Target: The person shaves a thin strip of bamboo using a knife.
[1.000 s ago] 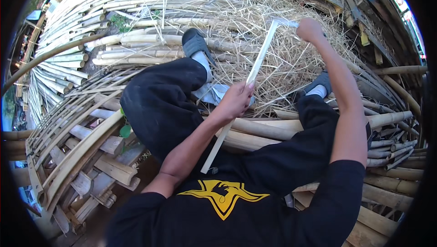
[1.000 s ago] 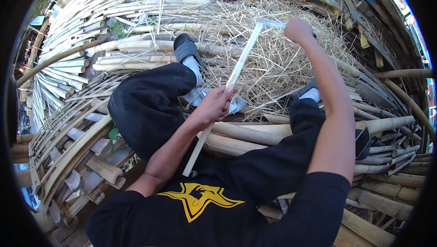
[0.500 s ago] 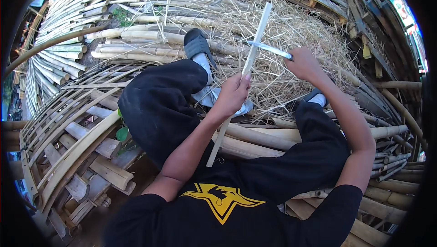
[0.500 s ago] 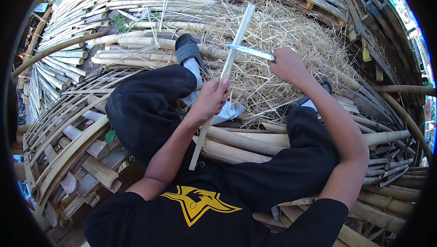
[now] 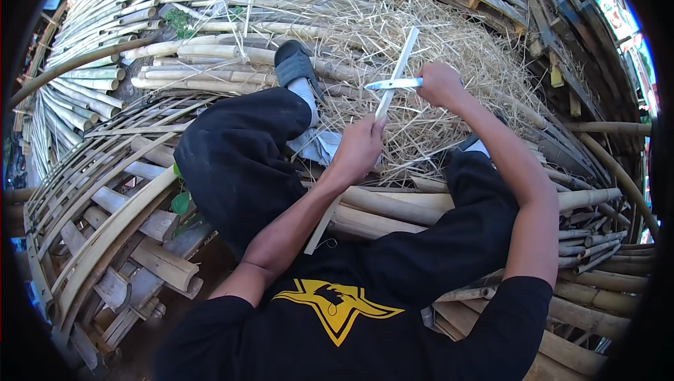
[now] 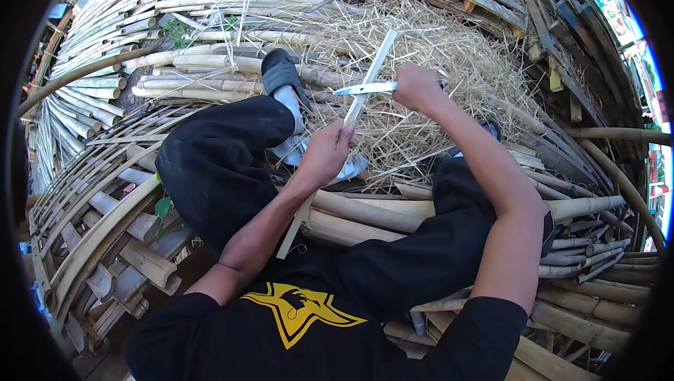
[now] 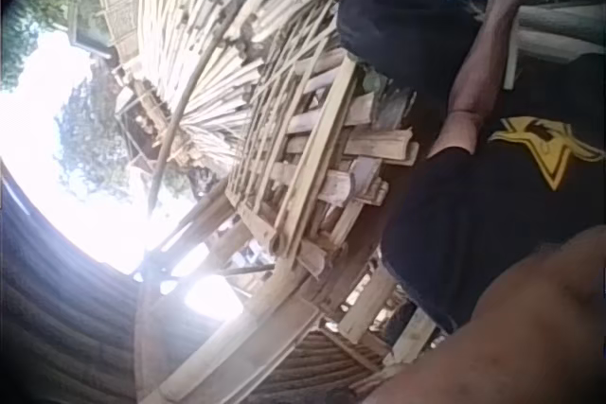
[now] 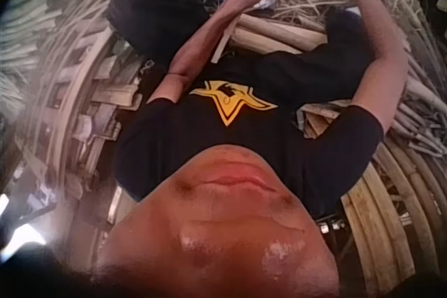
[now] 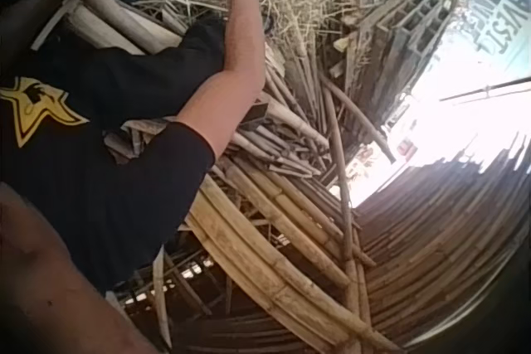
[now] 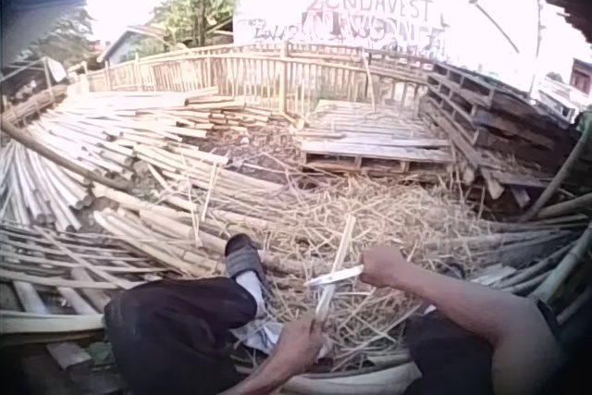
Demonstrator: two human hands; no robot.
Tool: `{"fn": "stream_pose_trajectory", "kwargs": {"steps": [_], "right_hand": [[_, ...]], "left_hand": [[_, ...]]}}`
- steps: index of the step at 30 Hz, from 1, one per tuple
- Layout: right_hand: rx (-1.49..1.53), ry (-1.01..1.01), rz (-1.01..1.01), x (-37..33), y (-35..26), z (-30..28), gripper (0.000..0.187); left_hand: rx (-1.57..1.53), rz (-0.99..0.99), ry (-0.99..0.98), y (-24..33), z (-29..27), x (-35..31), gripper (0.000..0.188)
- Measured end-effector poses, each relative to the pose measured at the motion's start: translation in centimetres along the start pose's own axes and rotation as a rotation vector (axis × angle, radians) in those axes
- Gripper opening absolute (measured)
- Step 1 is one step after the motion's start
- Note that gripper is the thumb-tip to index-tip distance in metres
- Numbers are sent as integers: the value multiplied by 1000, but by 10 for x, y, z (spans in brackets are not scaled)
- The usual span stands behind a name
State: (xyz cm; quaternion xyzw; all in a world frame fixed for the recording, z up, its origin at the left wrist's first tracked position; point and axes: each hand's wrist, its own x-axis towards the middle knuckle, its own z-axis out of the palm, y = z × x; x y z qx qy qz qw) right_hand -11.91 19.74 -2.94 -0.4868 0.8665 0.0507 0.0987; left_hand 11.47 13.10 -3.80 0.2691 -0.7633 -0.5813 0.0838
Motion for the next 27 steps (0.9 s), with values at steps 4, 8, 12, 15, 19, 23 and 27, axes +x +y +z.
{"fn": "stream_pose_trajectory", "kwargs": {"steps": [4,8,12,15,19,23,27], "right_hand": [[-102,257,648,5,162,-51,30],[54,436,832,-46,225,-40,37],[136,332,565,-40,175,13,38],[260,242,401,-35,103,9,39],[244,59,78,-29,16,-12,37],[185,-71,53,-36,-35,-22,35],[204,-60,38,-30,-28,-1,33]], "left_hand": [[28,94,-111,5,-1,-38,30],[-204,47,-3,-10,-16,-5,32],[-549,-223,-278,4,-19,-6,33],[-640,-275,-312,4,-19,-4,30],[-731,-325,-326,-1,-20,-1,31],[-755,-324,-336,2,-18,-1,33],[-713,-302,-330,1,-15,-1,33]]}}
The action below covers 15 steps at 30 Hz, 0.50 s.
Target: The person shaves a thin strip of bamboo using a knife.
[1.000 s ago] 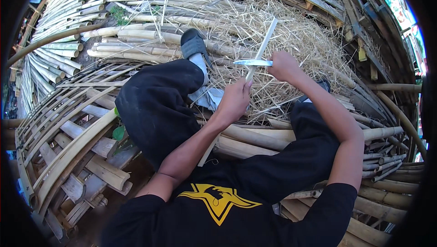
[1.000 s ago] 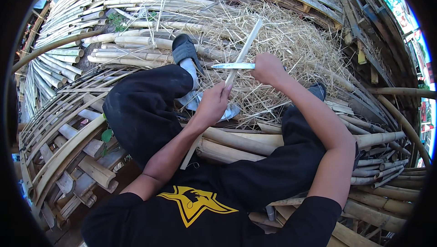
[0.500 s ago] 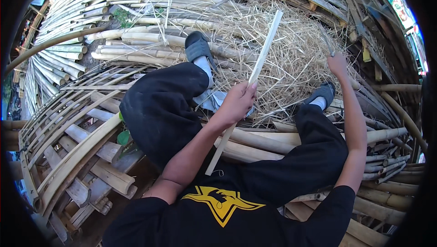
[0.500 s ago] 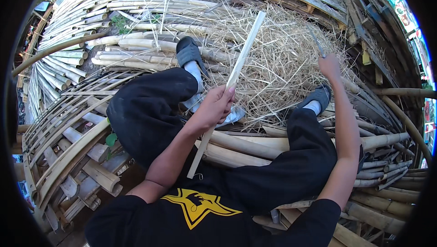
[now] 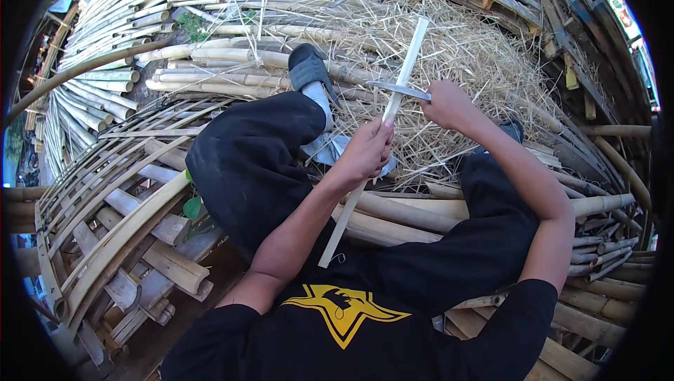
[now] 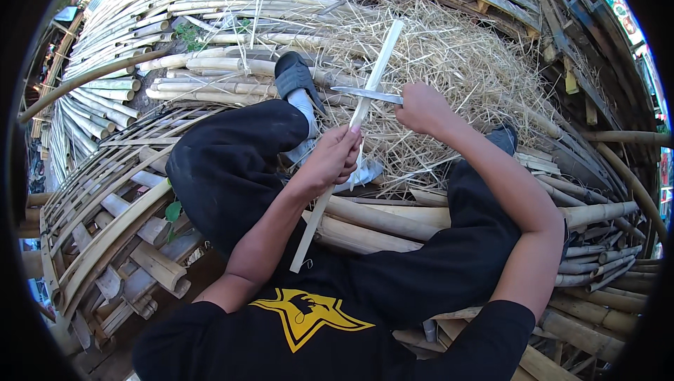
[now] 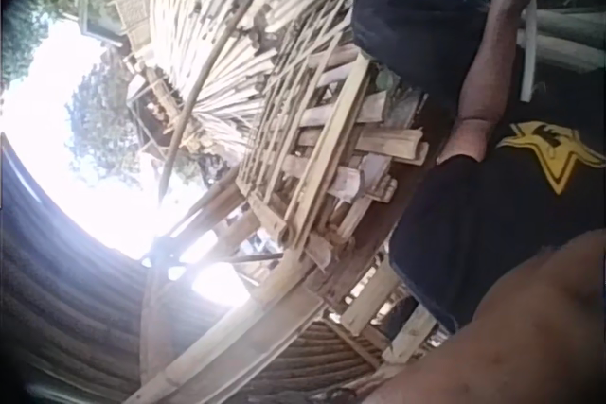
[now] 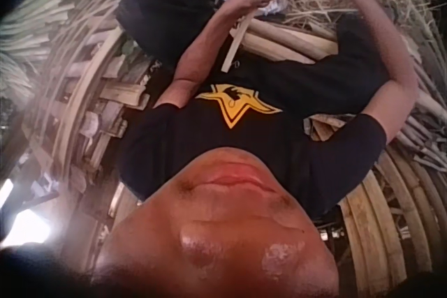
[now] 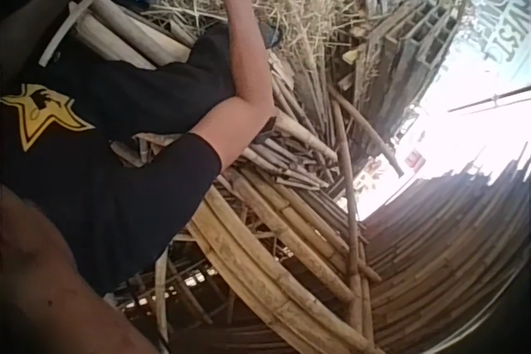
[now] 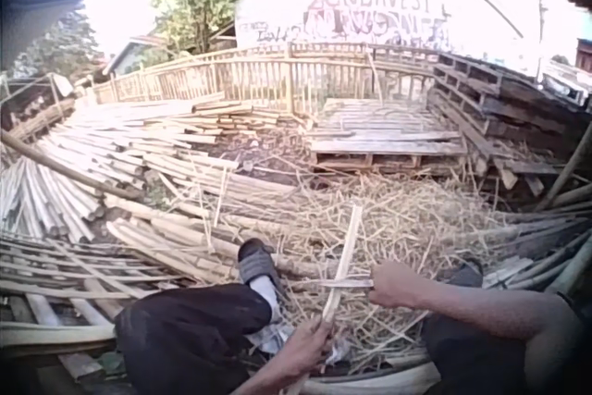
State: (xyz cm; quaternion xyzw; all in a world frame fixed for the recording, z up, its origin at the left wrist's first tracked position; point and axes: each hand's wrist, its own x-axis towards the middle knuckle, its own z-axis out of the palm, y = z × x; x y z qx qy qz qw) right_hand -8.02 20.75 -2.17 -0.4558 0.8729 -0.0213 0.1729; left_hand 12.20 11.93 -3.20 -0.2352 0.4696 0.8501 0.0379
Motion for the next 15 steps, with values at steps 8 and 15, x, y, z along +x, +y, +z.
{"fn": "stream_pose_trajectory", "kwargs": {"steps": [8,15], "right_hand": [[-204,40,-3,12,20,-13,23],[-308,391,661,19,224,-114,28]], "left_hand": [[125,-12,53,0,10,2,32],[92,-96,-52,-5,-6,-27,29]]}}
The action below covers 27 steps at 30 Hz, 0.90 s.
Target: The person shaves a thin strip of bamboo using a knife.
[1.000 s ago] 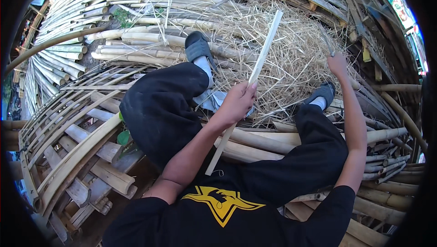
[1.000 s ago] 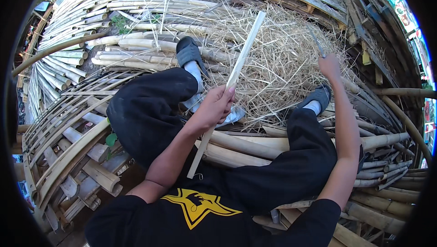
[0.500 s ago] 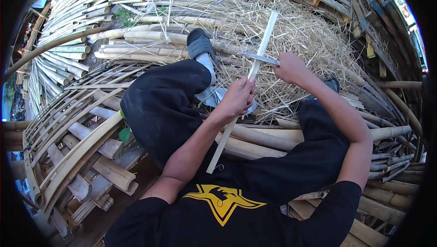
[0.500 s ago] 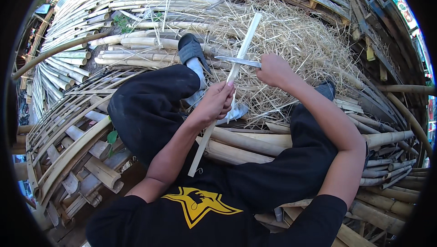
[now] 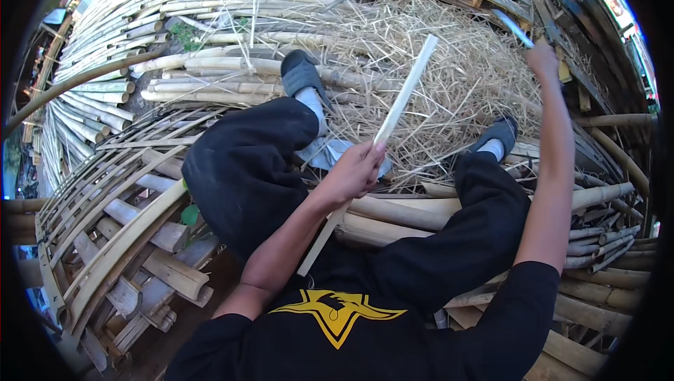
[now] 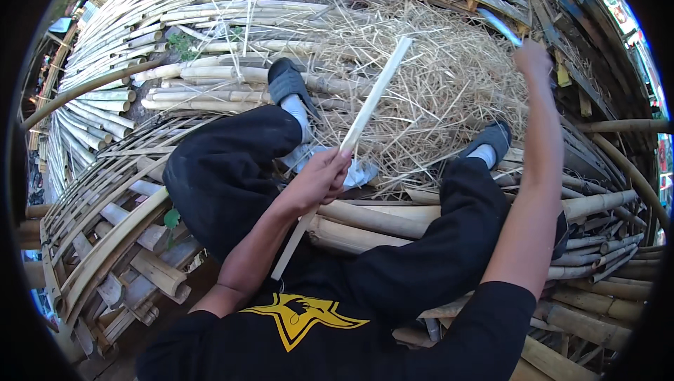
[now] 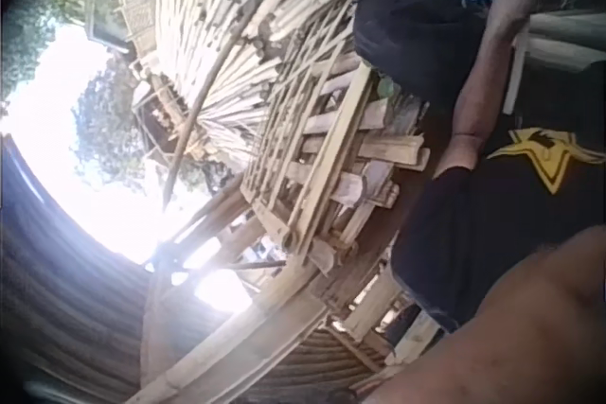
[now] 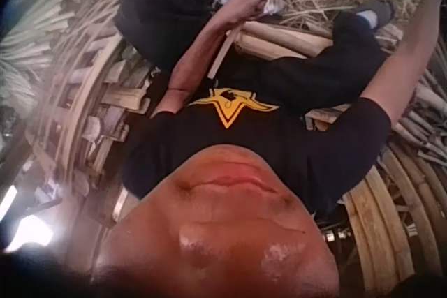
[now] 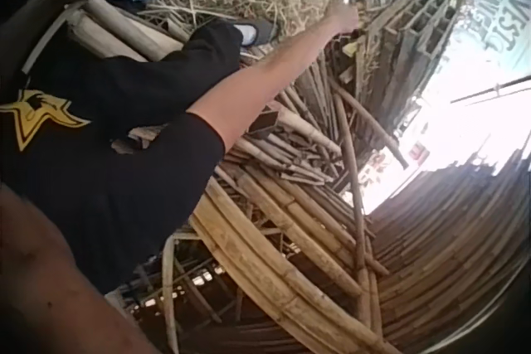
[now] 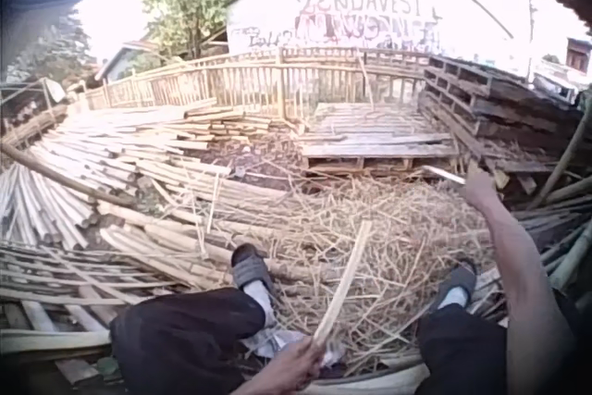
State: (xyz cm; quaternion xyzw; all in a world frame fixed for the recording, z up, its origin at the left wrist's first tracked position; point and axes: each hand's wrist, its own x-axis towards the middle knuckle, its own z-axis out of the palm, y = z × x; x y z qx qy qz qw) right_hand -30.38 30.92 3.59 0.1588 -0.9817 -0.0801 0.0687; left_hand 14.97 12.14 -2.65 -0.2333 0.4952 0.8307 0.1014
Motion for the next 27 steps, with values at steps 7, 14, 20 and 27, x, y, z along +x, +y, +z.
{"fn": "stream_pose_trajectory", "kwargs": {"steps": [7,14,20,27], "right_hand": [[275,144,-18,-38,39,73,40],[432,-246,-540,-150,-110,8,45],[345,-264,-649,-190,-163,1,30],[198,-243,-716,-151,-159,13,23]], "left_hand": [[-74,110,-37,21,13,25,30],[-84,80,54,7,1,34,29],[133,156,173,1,9,38,31],[149,167,156,4,20,34,31]]}}
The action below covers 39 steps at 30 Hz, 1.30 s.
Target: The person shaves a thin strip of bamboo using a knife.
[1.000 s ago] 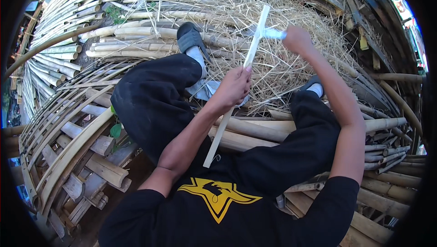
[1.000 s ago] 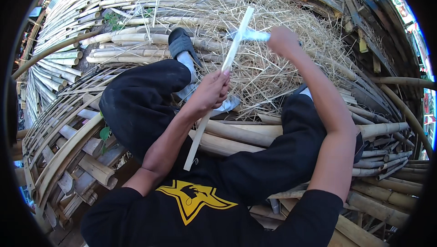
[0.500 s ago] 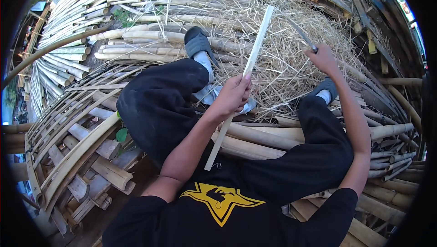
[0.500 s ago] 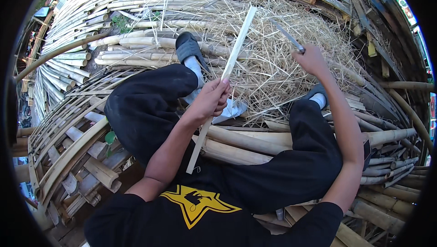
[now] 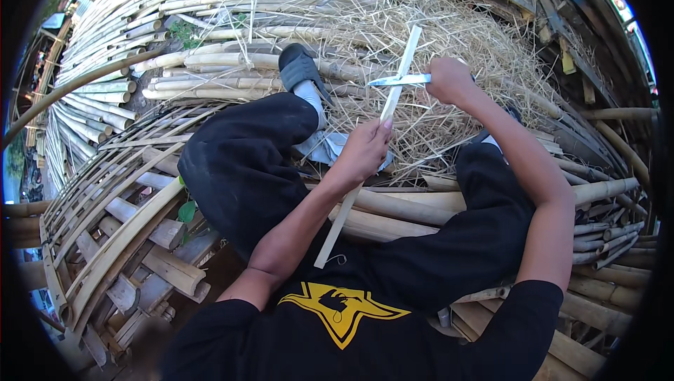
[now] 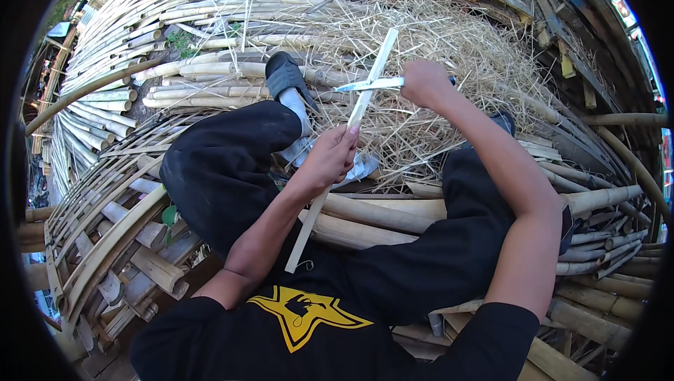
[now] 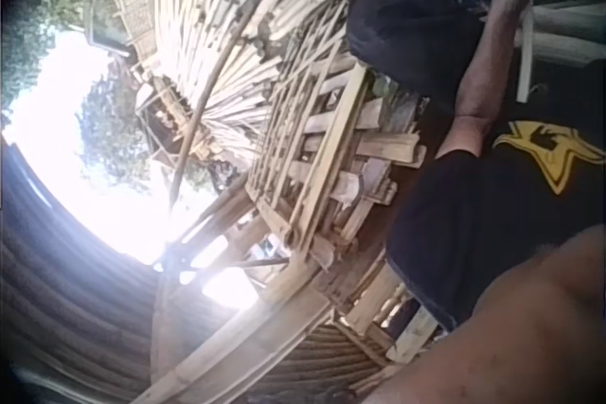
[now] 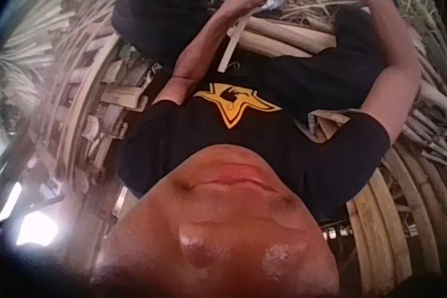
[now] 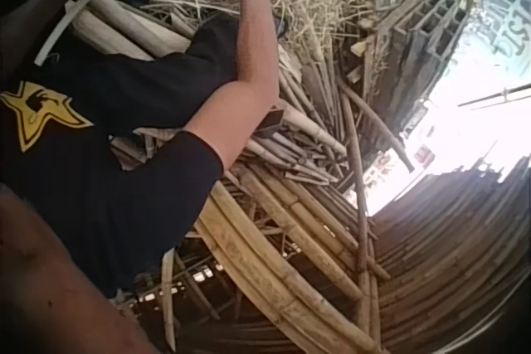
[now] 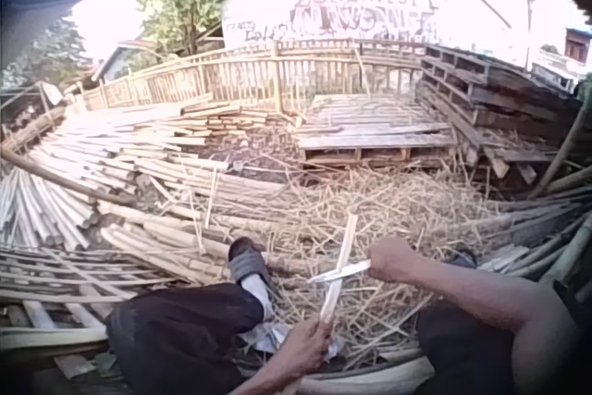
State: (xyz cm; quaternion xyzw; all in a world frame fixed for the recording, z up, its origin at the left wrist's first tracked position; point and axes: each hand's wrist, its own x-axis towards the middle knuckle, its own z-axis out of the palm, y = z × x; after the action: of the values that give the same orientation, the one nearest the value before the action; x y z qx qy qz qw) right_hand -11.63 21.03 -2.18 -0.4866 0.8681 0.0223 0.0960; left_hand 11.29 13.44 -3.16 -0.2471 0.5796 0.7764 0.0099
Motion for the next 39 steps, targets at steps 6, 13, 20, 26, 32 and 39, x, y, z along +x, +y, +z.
{"fn": "stream_pose_trajectory", "kwargs": {"steps": [6,13,20,26,32,39], "right_hand": [[-90,329,739,-11,212,-46,32],[160,324,348,-12,101,-14,39],[260,7,-20,-22,-18,12,24],[68,-57,-29,-11,-15,-6,22],[95,399,842,15,176,-65,39],[140,381,573,-14,150,-22,35]], "left_hand": [[-22,-1,-85,0,-14,-11,33],[-335,-111,-177,6,-12,-8,33],[-376,-141,-197,6,-15,-4,35],[-431,-197,-238,8,-12,-7,33],[-430,-192,-357,1,-14,-20,33],[-362,-180,-152,7,-9,-11,34]]}}
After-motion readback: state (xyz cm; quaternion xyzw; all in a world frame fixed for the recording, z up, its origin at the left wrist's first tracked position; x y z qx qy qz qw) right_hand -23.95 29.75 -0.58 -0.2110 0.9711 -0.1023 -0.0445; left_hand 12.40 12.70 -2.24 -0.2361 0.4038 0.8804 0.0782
